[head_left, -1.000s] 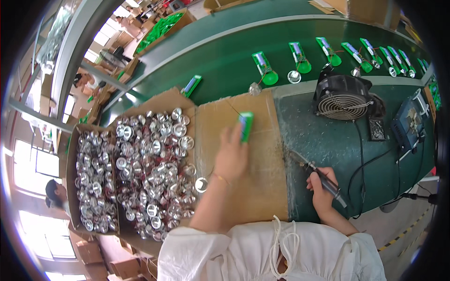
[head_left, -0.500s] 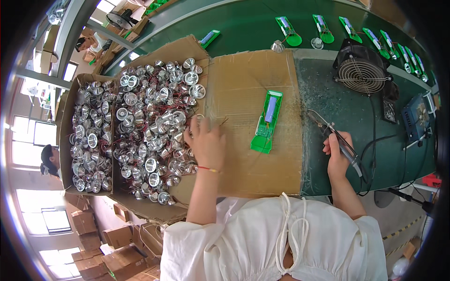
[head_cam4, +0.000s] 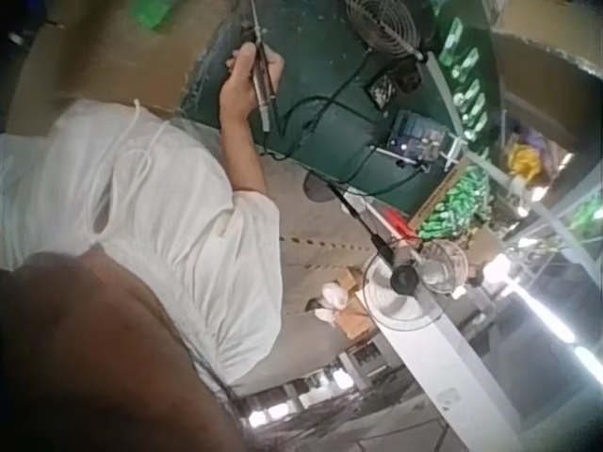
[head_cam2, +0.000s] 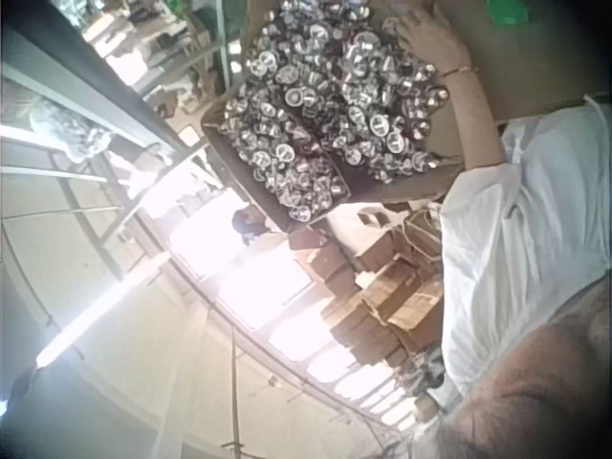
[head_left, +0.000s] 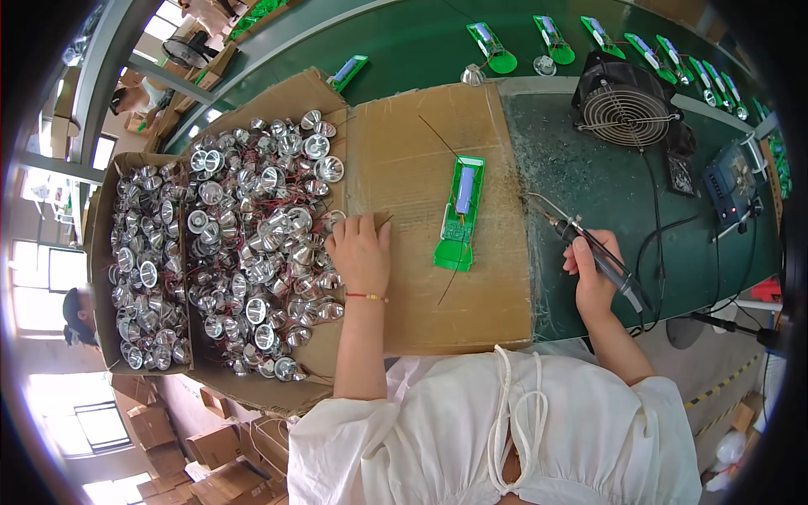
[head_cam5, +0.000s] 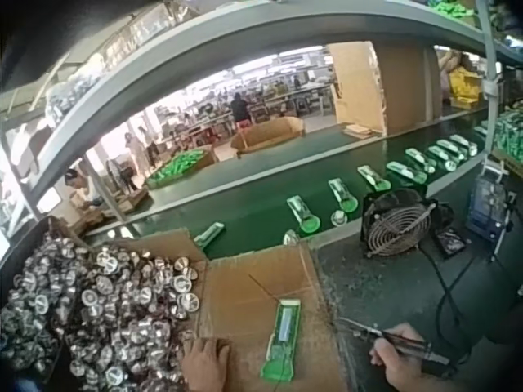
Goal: The person solders wires from reflectors onto circuit boards in flashlight housings using a soldering iron and places the assembled units onto a conveyor belt.
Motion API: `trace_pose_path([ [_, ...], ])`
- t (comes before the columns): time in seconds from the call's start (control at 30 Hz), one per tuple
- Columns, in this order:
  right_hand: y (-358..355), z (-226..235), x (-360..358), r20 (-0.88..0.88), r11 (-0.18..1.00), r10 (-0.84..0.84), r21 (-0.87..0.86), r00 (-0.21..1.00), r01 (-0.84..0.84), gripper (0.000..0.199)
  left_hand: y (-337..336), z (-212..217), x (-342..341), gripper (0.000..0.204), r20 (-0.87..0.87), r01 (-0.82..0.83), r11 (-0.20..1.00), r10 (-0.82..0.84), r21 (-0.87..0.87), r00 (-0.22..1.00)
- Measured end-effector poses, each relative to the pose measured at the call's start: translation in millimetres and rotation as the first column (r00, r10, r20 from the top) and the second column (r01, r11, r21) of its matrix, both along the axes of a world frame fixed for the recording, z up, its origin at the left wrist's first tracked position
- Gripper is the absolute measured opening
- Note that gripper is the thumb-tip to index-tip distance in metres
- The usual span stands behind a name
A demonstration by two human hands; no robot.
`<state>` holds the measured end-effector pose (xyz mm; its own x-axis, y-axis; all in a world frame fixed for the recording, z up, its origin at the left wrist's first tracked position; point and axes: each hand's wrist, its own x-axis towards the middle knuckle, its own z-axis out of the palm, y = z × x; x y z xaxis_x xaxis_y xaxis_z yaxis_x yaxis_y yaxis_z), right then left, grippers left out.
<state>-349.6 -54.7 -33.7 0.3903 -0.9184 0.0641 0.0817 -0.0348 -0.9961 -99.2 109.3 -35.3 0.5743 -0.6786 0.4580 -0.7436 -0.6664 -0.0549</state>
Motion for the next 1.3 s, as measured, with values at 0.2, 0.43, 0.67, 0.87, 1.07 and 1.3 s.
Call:
trace_pose_path([
  [0.2,9.2,6.9,-1.5,0.037,0.997,0.075,0.011,0.997,-0.075,0.017,-5.0,-1.7,4.7,0.009,0.105,0.049,0.993,-0.06,0.103,0.993],
  [0.43,27.9,8.7,-1.5,0.076,0.951,0.306,0.014,0.949,-0.308,0.019,0.0,31.2,-43.2,0.014,-0.818,-0.16,0.924,-0.216,-0.348,0.533],
  [0.67,27.9,-1.0,10.3,-0.112,0.916,0.362,-0.139,0.925,-0.376,0.015,-16.1,20.3,-55.1,0.011,-0.697,0.077,0.917,-0.35,-0.391,0.626],
  [0.87,28.6,-0.3,17.6,-0.144,0.921,0.344,-0.141,0.928,-0.363,0.017,-19.0,14.2,-54.7,0.01,-0.678,0.102,0.915,-0.361,-0.391,0.641],
  [1.07,29.8,18.1,21.8,-0.159,0.916,0.327,-0.188,0.932,-0.354,0.016,-21.4,13.4,-55.0,0.01,-0.689,0.084,0.916,-0.354,-0.393,0.633],
  [1.3,25.2,23.2,28.1,-0.188,0.769,0.355,-0.499,0.916,-0.401,0.016,-21.5,17.0,-54.9,0.01,-0.729,0.045,0.925,-0.328,-0.378,0.601],
])
